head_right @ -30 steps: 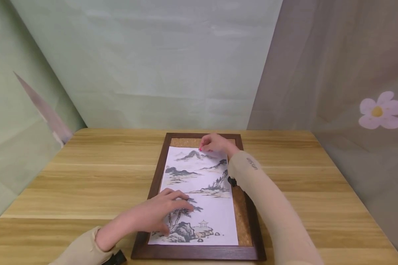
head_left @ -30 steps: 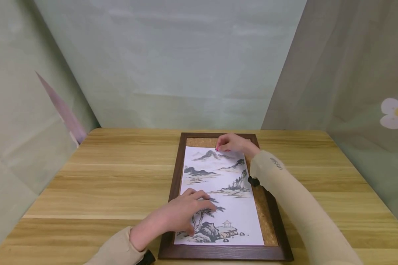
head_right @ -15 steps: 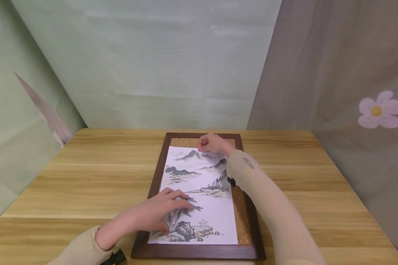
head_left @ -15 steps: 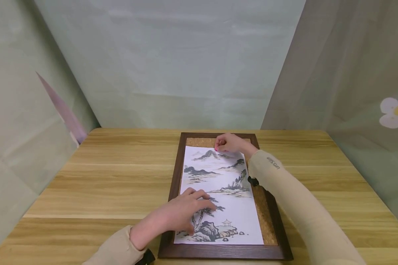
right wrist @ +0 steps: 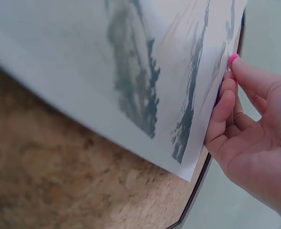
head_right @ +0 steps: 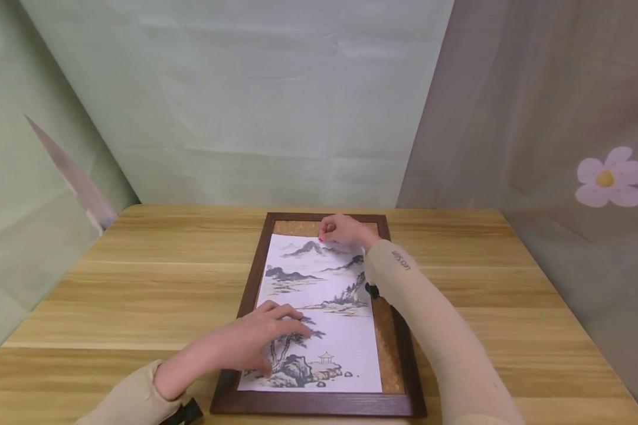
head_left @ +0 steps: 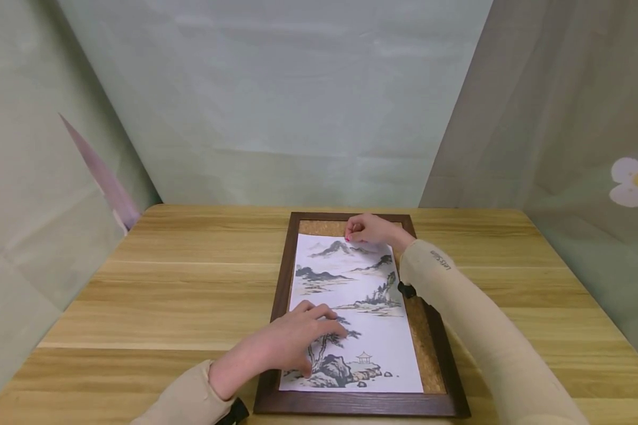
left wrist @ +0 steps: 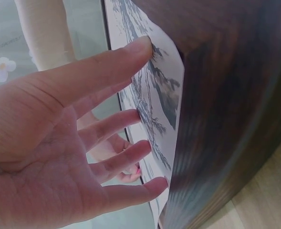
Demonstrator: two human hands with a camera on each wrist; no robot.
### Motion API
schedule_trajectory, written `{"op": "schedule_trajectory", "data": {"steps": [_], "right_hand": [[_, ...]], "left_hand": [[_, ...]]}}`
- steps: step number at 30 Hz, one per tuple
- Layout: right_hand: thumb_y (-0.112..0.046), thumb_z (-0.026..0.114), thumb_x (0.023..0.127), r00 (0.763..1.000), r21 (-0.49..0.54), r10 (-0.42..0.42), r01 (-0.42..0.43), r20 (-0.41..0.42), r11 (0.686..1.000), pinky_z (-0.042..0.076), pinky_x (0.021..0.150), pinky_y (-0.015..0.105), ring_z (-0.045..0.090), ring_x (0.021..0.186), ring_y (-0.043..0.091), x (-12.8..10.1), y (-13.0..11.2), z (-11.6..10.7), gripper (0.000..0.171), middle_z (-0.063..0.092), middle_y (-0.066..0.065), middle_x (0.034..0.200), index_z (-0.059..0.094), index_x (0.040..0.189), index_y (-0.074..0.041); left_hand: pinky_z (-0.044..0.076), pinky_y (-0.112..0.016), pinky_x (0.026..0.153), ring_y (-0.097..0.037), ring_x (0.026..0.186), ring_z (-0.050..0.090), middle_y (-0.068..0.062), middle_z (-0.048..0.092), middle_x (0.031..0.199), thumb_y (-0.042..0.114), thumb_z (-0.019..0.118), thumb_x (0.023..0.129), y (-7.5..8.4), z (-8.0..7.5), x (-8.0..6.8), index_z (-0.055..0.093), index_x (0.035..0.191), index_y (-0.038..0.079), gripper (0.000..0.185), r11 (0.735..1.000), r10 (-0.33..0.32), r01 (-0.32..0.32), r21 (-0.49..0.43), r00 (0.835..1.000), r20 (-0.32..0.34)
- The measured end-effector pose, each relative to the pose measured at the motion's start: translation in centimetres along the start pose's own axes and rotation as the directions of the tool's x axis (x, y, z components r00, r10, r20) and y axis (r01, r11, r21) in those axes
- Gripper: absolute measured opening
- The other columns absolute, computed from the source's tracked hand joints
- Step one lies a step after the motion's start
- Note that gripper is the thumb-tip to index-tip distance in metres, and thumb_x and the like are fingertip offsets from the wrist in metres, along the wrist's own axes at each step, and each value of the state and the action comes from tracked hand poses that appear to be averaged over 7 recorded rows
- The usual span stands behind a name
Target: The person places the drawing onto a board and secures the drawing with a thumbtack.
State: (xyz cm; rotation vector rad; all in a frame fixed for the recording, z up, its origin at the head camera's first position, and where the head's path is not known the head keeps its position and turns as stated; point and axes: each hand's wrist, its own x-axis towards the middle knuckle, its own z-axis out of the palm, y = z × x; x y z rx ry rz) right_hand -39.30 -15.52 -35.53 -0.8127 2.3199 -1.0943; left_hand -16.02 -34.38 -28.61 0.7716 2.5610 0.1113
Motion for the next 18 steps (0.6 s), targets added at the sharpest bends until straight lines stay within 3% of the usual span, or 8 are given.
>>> {"op": "schedule_trajectory", "data": {"steps": [18], "right_hand": [[-0.01, 0.054, 0.101, 0.999, -0.047, -0.048, 0.047, -0.014, 0.998, 0.04, 0.069, 0.028, 0.043, 0.065, 0.013, -0.17, -0.49, 0.19, 0.012, 0.056, 0.004, 0.079, 0.063, 0.104, -0.003]], "left_hand": [[0.051, -0.034, 0.093, -0.022, 0.118, 0.048, 0.003, 0.052, 0.141, 0.011, 0.09, 0.066, 0.12, -0.04, 0.01, 0.06, 0.132, 0.031, 0.075, 1.0, 0.016, -0.016, 0.01, 1.0, 0.0]]}}
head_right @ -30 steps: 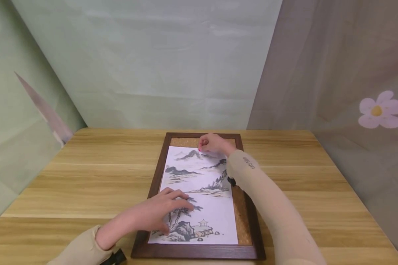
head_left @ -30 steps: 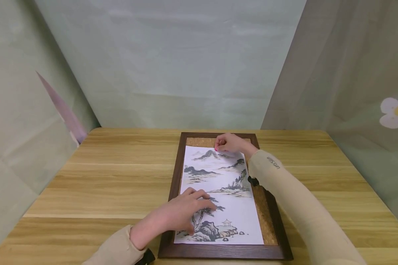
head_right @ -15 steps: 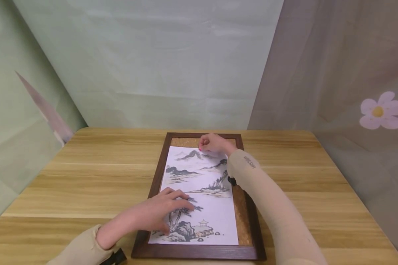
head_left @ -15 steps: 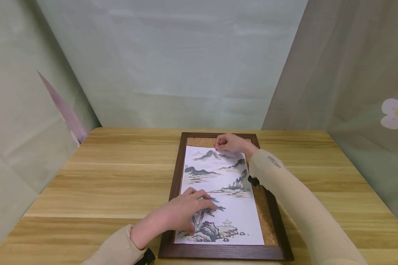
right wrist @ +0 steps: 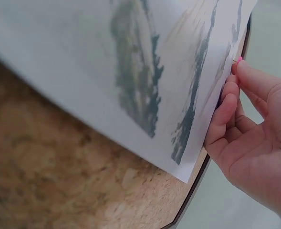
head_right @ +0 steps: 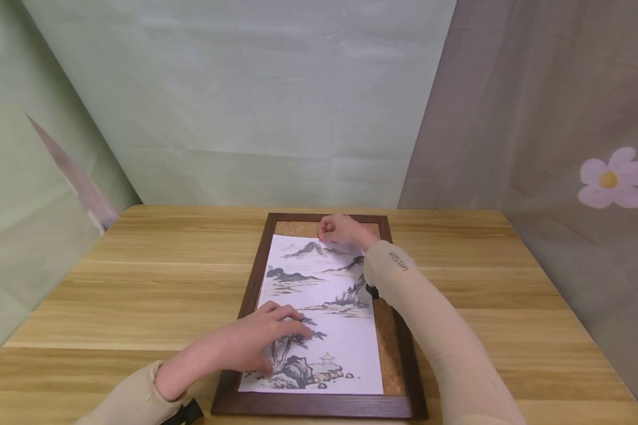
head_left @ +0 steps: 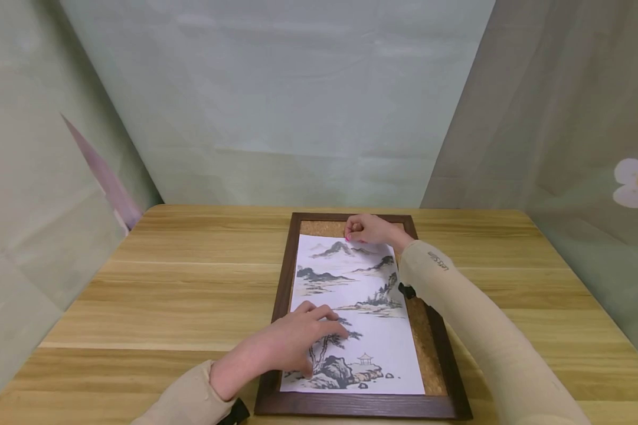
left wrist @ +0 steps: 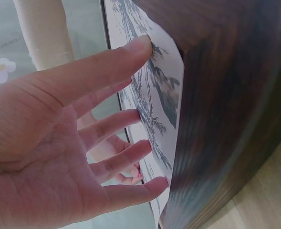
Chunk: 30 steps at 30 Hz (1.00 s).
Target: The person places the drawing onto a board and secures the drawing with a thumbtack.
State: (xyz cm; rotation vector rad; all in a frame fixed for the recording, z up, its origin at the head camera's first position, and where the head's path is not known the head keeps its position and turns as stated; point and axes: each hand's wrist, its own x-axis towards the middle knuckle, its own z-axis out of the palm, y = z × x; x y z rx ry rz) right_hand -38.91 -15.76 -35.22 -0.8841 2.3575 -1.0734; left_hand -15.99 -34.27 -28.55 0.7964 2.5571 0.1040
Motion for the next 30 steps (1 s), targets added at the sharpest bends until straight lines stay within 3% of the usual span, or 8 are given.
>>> {"op": "schedule_trajectory", "data": {"steps": [30], "right_hand": [[-0.011, 0.057, 0.1, 1.0, -0.02, -0.003, 0.003, -0.029, 1.0, 0.04, 0.066, 0.027, 0.043, 0.063, 0.013, -0.03, 0.2, -0.03, 0.011, 0.055, 0.003, 0.075, 0.065, 0.101, -0.004]], "left_hand": [[0.051, -0.033, 0.09, -0.022, 0.117, 0.048, 0.003, 0.052, 0.141, 0.012, 0.09, 0.066, 0.25, -0.07, -0.02, 0.059, 0.132, 0.031, 0.075, 1.0, 0.009, -0.009, -0.009, 1.0, 0.006]]}}
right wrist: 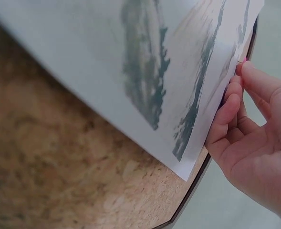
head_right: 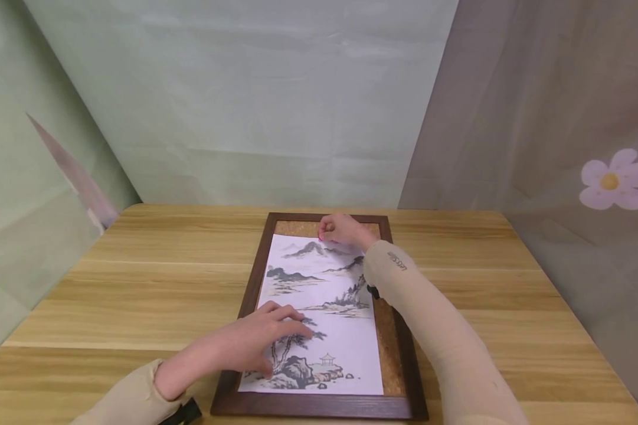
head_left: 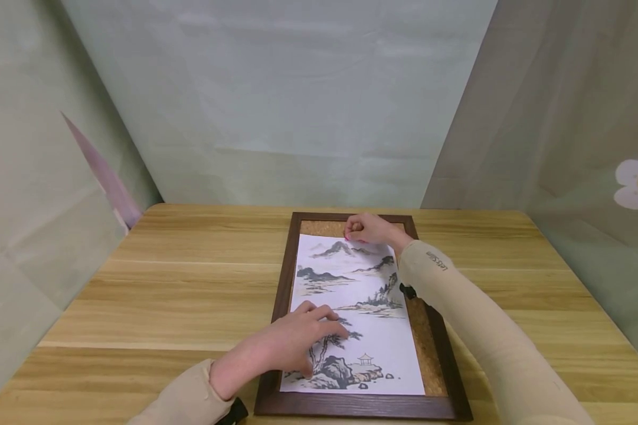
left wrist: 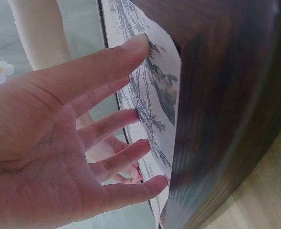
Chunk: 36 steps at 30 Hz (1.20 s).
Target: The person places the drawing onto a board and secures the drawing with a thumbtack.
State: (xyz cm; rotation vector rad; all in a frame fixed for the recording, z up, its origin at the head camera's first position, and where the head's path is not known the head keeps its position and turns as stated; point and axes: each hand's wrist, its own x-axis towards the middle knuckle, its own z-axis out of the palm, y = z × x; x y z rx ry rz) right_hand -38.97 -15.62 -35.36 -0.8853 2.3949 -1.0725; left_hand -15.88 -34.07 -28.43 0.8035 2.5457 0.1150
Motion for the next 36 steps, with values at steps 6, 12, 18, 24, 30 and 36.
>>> {"op": "schedule_trajectory", "data": {"steps": [6, 12, 18, 24, 30, 36], "right_hand": [[-0.011, 0.056, 0.1, 1.0, 0.006, 0.008, -0.008, 0.005, 1.0, 0.039, 0.064, 0.027, 0.042, 0.062, 0.013, -0.01, -0.05, 0.03, 0.011, 0.053, 0.003, 0.073, 0.065, 0.101, -0.004], [-0.011, 0.056, 0.1, 1.0, 0.006, 0.009, -0.009, 0.006, 1.0, 0.039, 0.064, 0.026, 0.042, 0.062, 0.012, 0.16, 0.04, 0.13, 0.011, 0.052, 0.001, 0.072, 0.064, 0.102, -0.004], [-0.011, 0.056, 0.1, 1.0, 0.001, 0.009, -0.009, 0.001, 1.0, 0.039, 0.064, 0.026, 0.041, 0.062, 0.012, 0.13, -0.12, 0.07, 0.011, 0.051, 0.0, 0.072, 0.065, 0.103, -0.005], [-0.012, 0.056, 0.1, 1.0, -0.011, 0.007, -0.007, 0.006, 1.0, 0.039, 0.064, 0.026, 0.041, 0.06, 0.012, 0.2, -0.12, 0.0, 0.011, 0.051, -0.001, 0.07, 0.065, 0.103, -0.005], [-0.012, 0.056, 0.1, 1.0, -0.012, 0.008, -0.008, 0.004, 1.0, 0.039, 0.064, 0.026, 0.042, 0.06, 0.012, 0.27, -0.07, 0.05, 0.012, 0.051, 0.0, 0.07, 0.065, 0.103, -0.006], [-0.012, 0.056, 0.1, 1.0, -0.012, 0.005, -0.005, 0.0, 1.0, 0.038, 0.063, 0.026, 0.042, 0.06, 0.012, 0.45, 0.02, 0.15, 0.011, 0.051, 0.0, 0.07, 0.065, 0.102, -0.006]], "left_hand": [[0.051, -0.033, 0.092, -0.022, 0.118, 0.048, 0.003, 0.052, 0.142, 0.013, 0.09, 0.067, -0.01, 0.08, 0.05, 0.059, 0.132, 0.032, 0.075, 1.0, -0.002, 0.002, 0.009, 1.0, 0.0], [0.051, -0.034, 0.093, -0.023, 0.119, 0.047, 0.003, 0.052, 0.142, 0.012, 0.09, 0.066, 0.0, 0.02, -0.07, 0.059, 0.132, 0.032, 0.075, 1.0, 0.0, 0.0, 0.009, 1.0, -0.002], [0.051, -0.034, 0.094, -0.022, 0.119, 0.047, 0.003, 0.052, 0.142, 0.013, 0.09, 0.066, -0.03, 0.01, -0.08, 0.059, 0.132, 0.031, 0.075, 1.0, -0.003, 0.003, 0.005, 1.0, -0.003], [0.051, -0.034, 0.095, -0.022, 0.119, 0.047, 0.003, 0.051, 0.143, 0.013, 0.09, 0.067, -0.13, 0.1, -0.02, 0.059, 0.133, 0.032, 0.075, 1.0, -0.006, 0.006, 0.015, 1.0, -0.003], [0.051, -0.035, 0.094, -0.023, 0.12, 0.048, 0.002, 0.052, 0.143, 0.014, 0.09, 0.067, -0.06, 0.05, -0.07, 0.059, 0.132, 0.031, 0.075, 1.0, 0.001, -0.001, 0.014, 1.0, -0.006], [0.051, -0.035, 0.094, -0.022, 0.119, 0.048, 0.002, 0.052, 0.143, 0.014, 0.09, 0.066, -0.13, 0.09, -0.08, 0.059, 0.133, 0.031, 0.075, 1.0, -0.003, 0.003, 0.02, 1.0, -0.008]]}}
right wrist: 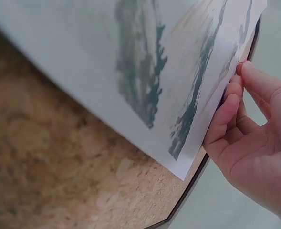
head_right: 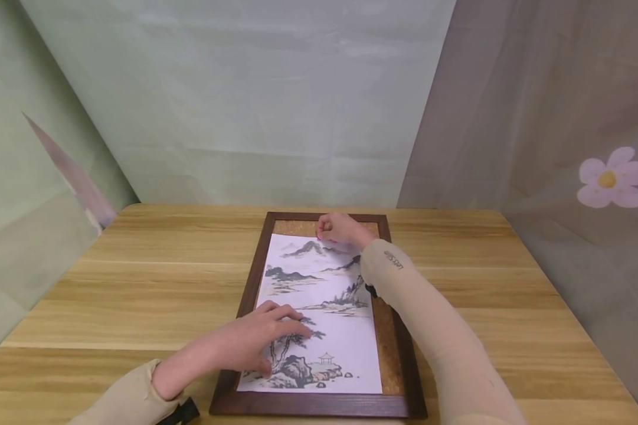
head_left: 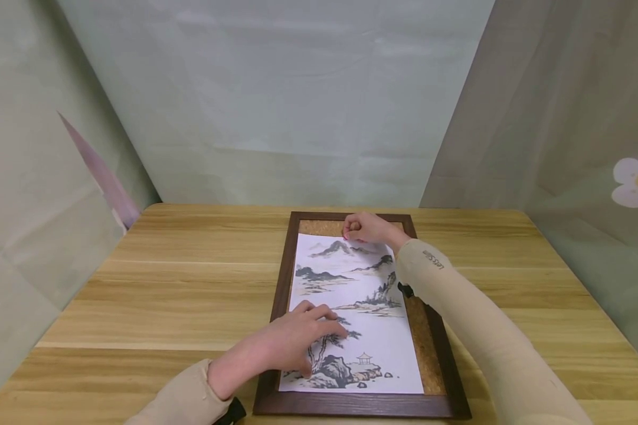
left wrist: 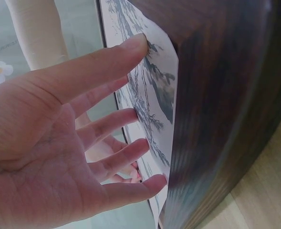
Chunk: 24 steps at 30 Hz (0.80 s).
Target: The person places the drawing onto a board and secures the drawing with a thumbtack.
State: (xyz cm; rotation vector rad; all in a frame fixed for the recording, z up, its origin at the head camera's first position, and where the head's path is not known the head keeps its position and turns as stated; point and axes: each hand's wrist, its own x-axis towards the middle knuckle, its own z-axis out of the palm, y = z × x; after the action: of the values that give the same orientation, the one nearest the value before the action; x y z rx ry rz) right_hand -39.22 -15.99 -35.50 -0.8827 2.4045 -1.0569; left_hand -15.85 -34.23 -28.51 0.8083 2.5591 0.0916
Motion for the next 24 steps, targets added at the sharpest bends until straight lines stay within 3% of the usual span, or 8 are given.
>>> {"op": "schedule_trajectory", "data": {"steps": [24], "right_hand": [[-0.013, 0.057, 0.1, 1.0, 0.002, 0.008, -0.008, 0.0, 1.0, 0.038, 0.062, 0.026, 0.041, 0.06, 0.012, -0.24, -0.13, -0.1, 0.01, 0.051, 0.001, 0.069, 0.065, 0.102, -0.007]], "left_hand": [[0.05, -0.036, 0.097, -0.022, 0.121, 0.047, 0.004, 0.051, 0.143, 0.014, 0.09, 0.067, 0.02, -0.02, 0.09, 0.058, 0.133, 0.032, 0.075, 1.0, -0.011, 0.011, -0.006, 1.0, 0.011]]}}
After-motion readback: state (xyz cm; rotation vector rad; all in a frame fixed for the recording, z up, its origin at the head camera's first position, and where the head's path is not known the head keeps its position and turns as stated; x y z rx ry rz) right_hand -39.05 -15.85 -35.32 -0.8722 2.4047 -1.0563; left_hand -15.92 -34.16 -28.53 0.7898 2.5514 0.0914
